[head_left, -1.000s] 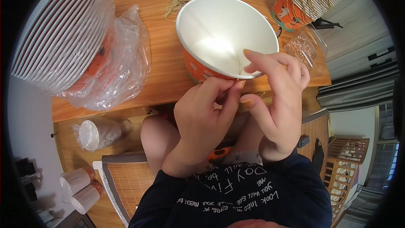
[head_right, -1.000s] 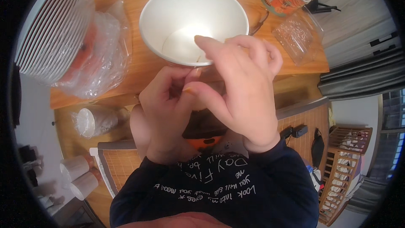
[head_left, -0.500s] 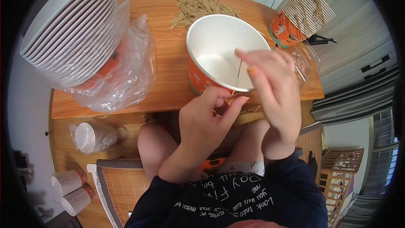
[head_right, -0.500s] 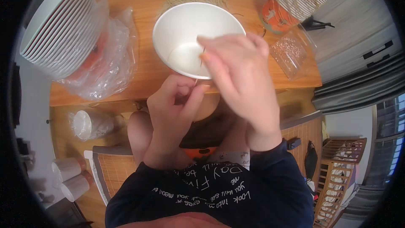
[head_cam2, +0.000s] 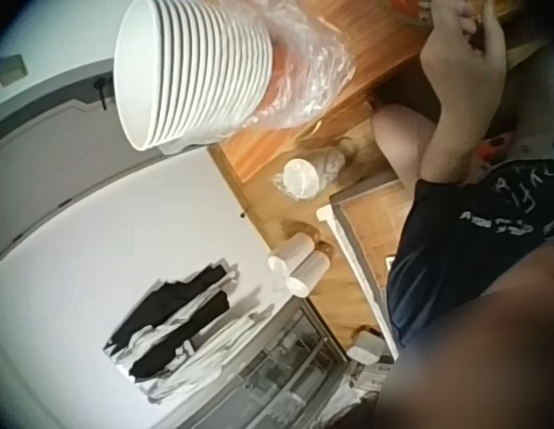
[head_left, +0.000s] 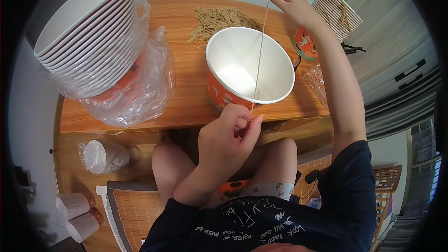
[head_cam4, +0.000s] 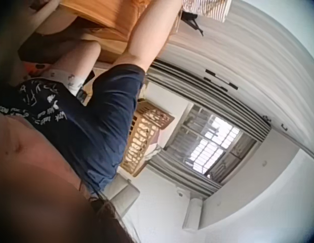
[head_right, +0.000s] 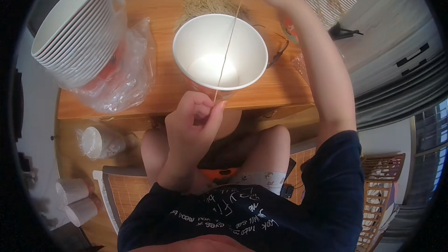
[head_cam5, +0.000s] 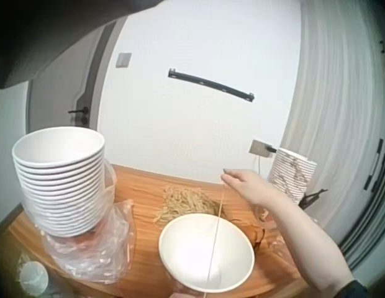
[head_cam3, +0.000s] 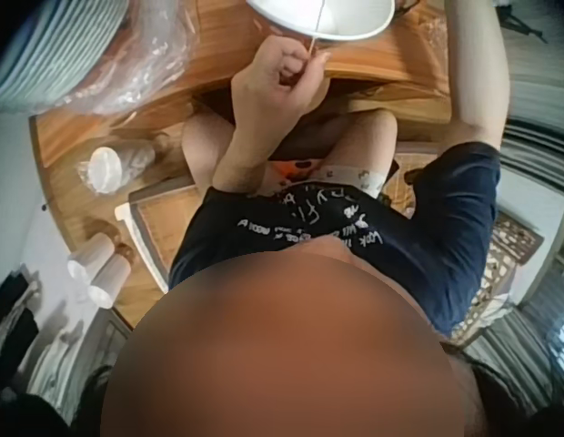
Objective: Tie strings onto the rim of paper buckets.
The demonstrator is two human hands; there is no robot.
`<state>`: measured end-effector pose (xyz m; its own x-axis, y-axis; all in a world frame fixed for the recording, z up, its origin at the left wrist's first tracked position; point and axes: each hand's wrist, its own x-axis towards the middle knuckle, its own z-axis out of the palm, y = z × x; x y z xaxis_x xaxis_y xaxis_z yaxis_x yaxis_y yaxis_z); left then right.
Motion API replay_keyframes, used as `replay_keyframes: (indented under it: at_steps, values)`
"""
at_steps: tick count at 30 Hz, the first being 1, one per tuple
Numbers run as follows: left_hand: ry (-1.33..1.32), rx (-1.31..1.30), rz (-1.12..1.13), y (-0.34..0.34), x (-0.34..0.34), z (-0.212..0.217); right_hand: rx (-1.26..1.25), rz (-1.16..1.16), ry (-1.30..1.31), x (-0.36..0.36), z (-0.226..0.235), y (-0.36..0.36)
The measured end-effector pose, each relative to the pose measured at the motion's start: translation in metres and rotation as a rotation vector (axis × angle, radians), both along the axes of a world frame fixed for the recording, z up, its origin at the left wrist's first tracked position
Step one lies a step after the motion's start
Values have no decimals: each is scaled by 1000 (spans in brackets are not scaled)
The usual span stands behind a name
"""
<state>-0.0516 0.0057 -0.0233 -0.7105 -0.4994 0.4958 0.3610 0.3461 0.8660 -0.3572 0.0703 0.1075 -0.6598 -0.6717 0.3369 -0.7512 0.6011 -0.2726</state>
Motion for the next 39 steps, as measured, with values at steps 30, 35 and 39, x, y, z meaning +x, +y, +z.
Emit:
replay_keyframes:
  at_steps: [30, 35, 39]
  values:
    - [-58, -100, 0, -8, -6, -4, 179, 293, -268, 73, -28, -1]
    - [144, -266, 9, -15, 13, 6, 98, 293, -174, 115, -3, 26]
    - [598, -626, -43, -35, 31, 10, -160, 287, -238, 164, 18, 52]
